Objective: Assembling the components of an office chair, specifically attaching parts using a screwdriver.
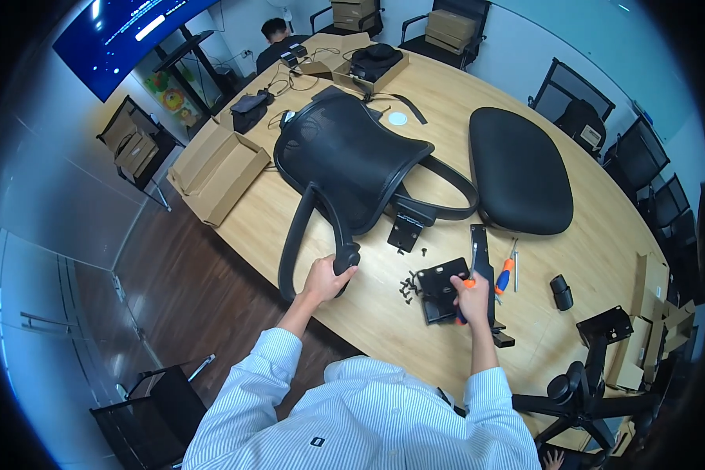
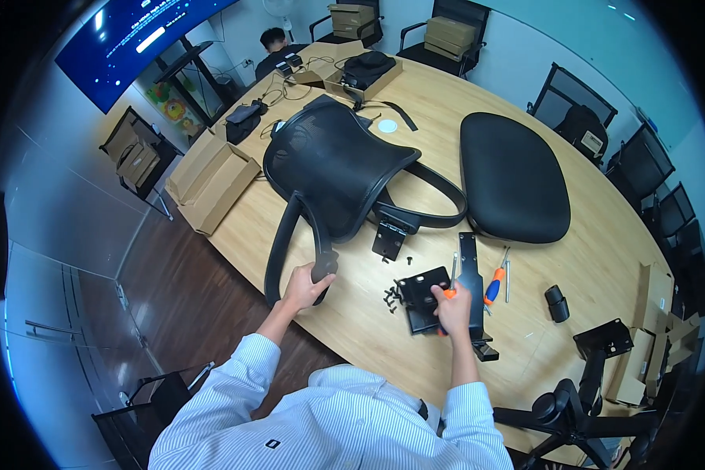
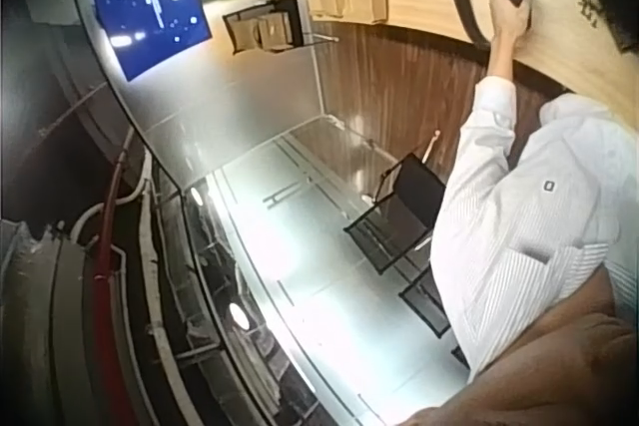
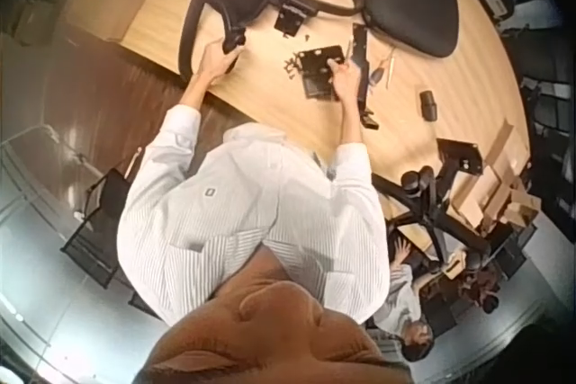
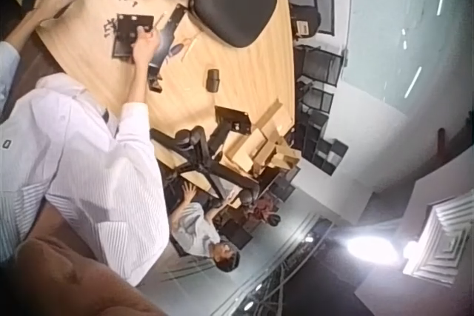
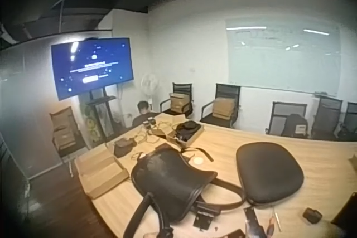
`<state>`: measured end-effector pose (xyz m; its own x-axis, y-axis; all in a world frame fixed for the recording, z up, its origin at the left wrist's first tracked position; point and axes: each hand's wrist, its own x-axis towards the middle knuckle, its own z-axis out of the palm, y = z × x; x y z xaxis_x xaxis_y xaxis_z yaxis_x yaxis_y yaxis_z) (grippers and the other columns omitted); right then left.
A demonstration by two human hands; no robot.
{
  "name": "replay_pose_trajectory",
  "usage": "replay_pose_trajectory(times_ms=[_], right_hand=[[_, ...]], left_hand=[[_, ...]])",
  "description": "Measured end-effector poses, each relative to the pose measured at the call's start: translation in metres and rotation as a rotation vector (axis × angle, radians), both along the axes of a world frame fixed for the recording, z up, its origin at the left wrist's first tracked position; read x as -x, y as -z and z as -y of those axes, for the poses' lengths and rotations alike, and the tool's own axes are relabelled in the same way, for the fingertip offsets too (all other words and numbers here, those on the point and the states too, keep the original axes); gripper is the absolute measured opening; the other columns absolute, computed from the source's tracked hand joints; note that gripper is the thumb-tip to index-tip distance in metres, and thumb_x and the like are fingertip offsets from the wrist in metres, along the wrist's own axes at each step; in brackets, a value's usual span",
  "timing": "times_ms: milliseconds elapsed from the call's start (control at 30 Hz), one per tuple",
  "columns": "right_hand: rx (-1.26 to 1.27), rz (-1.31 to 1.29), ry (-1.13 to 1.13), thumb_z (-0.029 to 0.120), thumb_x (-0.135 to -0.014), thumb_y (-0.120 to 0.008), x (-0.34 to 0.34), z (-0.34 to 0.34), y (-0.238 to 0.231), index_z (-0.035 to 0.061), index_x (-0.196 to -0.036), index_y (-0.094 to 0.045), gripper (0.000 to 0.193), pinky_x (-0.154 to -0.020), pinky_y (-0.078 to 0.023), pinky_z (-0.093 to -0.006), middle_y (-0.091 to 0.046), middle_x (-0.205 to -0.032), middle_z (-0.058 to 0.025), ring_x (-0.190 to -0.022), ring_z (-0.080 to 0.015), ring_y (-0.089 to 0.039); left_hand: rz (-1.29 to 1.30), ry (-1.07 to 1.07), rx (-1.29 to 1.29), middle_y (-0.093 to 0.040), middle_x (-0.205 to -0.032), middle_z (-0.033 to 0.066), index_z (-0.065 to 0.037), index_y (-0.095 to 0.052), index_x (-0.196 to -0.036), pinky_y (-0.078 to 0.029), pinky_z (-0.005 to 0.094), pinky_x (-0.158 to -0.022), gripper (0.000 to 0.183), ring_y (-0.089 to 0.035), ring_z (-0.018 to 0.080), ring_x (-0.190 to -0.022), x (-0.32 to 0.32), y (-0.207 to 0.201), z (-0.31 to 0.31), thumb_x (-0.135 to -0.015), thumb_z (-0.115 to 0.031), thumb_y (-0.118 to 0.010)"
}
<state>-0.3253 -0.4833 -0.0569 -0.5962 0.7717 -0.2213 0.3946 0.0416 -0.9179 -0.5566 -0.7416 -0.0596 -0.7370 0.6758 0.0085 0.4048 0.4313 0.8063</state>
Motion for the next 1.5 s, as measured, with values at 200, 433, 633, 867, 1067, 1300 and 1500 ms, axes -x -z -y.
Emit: replay_pose_trajectory(times_ms=[200,433,633,867,1067,1300,1500], right_hand=[[0.403,0.012,0.235,0.006,-0.084,-0.068,-0.003,-0.035,0.069,0.0028,-0.084,-0.058,0.010,-0.044,-0.041,-0.0240,-0.058,-0.075,-0.0031,-0.046,-0.0107,-0.050],[0.456,0.038,0.368,0.004,-0.082,-0.068,-0.003,-0.031,0.103,-0.0054,-0.094,-0.060,0.017,-0.043,-0.044,-0.0269,-0.062,-0.080,-0.0081,-0.047,-0.0151,-0.053],[0.308,0.257,0.222,0.011,-0.079,-0.069,-0.002,-0.041,0.093,-0.0081,-0.088,-0.062,0.022,-0.043,-0.045,-0.0302,-0.064,-0.070,-0.0110,-0.044,-0.0179,-0.057],[0.130,0.518,0.154,0.022,-0.081,-0.071,-0.002,-0.041,0.085,-0.0106,-0.085,-0.062,0.034,-0.047,-0.049,-0.0344,-0.067,-0.072,-0.0160,-0.049,-0.0218,-0.065],[0.010,0.607,0.154,0.023,-0.084,-0.068,-0.013,-0.042,0.063,-0.0074,-0.080,-0.063,0.031,-0.048,-0.052,-0.0376,-0.066,-0.067,-0.0172,-0.048,-0.0244,-0.065],[0.388,-0.062,0.149,0.029,-0.088,-0.068,0.057,-0.024,0.018,-0.0023,-0.098,-0.068,0.033,-0.042,-0.040,-0.0245,-0.065,-0.072,-0.0069,-0.044,-0.0101,-0.052],[1.023,-0.440,0.352,0.045,-0.087,-0.068,0.150,-0.036,0.064,0.0090,-0.096,-0.055,0.039,-0.052,-0.043,-0.0245,-0.057,-0.078,-0.0024,-0.049,-0.0073,-0.043]], left_hand=[[-0.060,-0.052,0.351,-0.068,-0.085,0.0269,0.007,-0.066,-0.093,-0.054,0.0435,-0.078,0.054,-0.067,0.0402,-0.084,0.009,0.020,-0.012,-0.079,-0.045,-0.069],[-0.042,-0.238,0.456,-0.068,-0.092,0.0267,0.006,-0.067,-0.094,-0.053,0.0438,-0.082,0.055,-0.067,0.0403,-0.089,0.029,0.037,-0.032,-0.078,-0.047,-0.068],[0.080,-0.395,0.489,-0.068,-0.098,0.0273,0.008,-0.069,-0.093,-0.052,0.0429,-0.085,0.059,-0.066,0.0397,-0.096,0.067,0.029,-0.043,-0.079,-0.049,-0.067],[0.158,-0.428,0.422,-0.066,-0.104,0.0293,0.011,-0.067,-0.099,-0.050,0.0414,-0.089,0.059,-0.064,0.0396,-0.102,0.138,0.044,-0.042,-0.079,-0.044,-0.070],[0.218,-0.341,0.510,-0.065,-0.107,0.0303,0.013,-0.063,-0.106,-0.049,0.0415,-0.091,0.065,-0.063,0.0396,-0.104,0.147,0.036,-0.037,-0.077,-0.045,-0.072],[-0.019,-0.466,0.201,-0.061,-0.110,0.0328,0.015,-0.046,-0.123,-0.048,0.0433,-0.093,0.074,-0.062,0.0414,-0.106,0.111,0.052,-0.009,-0.077,-0.036,-0.075],[0.186,-0.306,0.192,-0.058,-0.118,0.0329,0.009,-0.041,-0.132,-0.046,0.0405,-0.096,0.081,-0.060,0.0386,-0.111,0.119,0.040,-0.004,-0.076,-0.039,-0.075]])
